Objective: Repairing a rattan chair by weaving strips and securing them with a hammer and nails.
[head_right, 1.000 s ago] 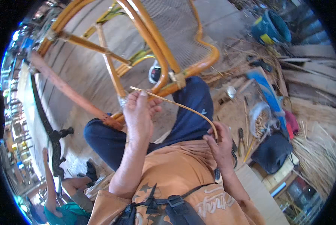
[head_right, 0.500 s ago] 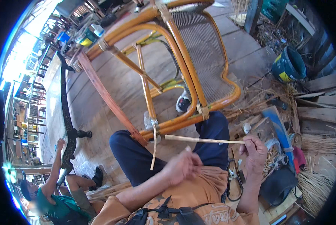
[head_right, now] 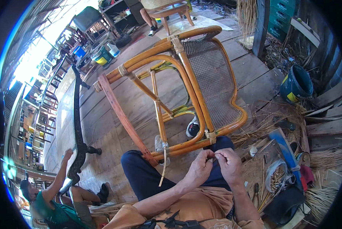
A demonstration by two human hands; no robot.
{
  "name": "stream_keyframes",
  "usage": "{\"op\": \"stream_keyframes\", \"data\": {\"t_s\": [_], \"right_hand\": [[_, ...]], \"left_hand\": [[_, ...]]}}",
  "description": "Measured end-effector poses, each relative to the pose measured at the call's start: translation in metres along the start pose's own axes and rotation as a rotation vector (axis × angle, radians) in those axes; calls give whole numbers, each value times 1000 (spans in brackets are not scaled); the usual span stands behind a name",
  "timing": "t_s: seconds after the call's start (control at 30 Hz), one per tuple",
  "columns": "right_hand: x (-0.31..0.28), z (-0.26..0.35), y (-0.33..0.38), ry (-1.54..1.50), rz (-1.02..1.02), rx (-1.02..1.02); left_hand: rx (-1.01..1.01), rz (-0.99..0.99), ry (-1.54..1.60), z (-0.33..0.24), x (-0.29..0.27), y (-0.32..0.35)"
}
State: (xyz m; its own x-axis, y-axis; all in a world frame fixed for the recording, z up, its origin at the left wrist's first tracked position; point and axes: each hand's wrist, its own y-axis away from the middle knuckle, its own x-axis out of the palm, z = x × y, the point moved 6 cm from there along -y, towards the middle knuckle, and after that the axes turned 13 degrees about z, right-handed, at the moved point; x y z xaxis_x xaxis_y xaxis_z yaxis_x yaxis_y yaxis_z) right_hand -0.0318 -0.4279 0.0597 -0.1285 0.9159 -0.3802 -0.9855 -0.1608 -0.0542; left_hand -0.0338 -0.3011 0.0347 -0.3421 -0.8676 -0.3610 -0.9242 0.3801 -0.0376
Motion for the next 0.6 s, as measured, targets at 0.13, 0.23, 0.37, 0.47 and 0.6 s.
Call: {"op": "stream_keyframes", "data": {"t_s": [0.13, 0.23, 0.37, 0.47, 0.6], "right_hand": [[-5, -15, 6, -374, -118, 42], [-7, -25, 8, -391, -193, 26], [18, -21, 6, -331, -60, 46], [29, -35, 6, -628, -40, 152], [31, -29, -2, -524, -13, 176]], "left_hand": [[-425, 38, 790, 32, 0, 11], [-497, 189, 1053, 31, -3, 7], [-469, 175, 1044, 26, -3, 4], [-483, 215, 984, 24, -7, 6], [-472, 137, 846, 29, -11, 5]]}}
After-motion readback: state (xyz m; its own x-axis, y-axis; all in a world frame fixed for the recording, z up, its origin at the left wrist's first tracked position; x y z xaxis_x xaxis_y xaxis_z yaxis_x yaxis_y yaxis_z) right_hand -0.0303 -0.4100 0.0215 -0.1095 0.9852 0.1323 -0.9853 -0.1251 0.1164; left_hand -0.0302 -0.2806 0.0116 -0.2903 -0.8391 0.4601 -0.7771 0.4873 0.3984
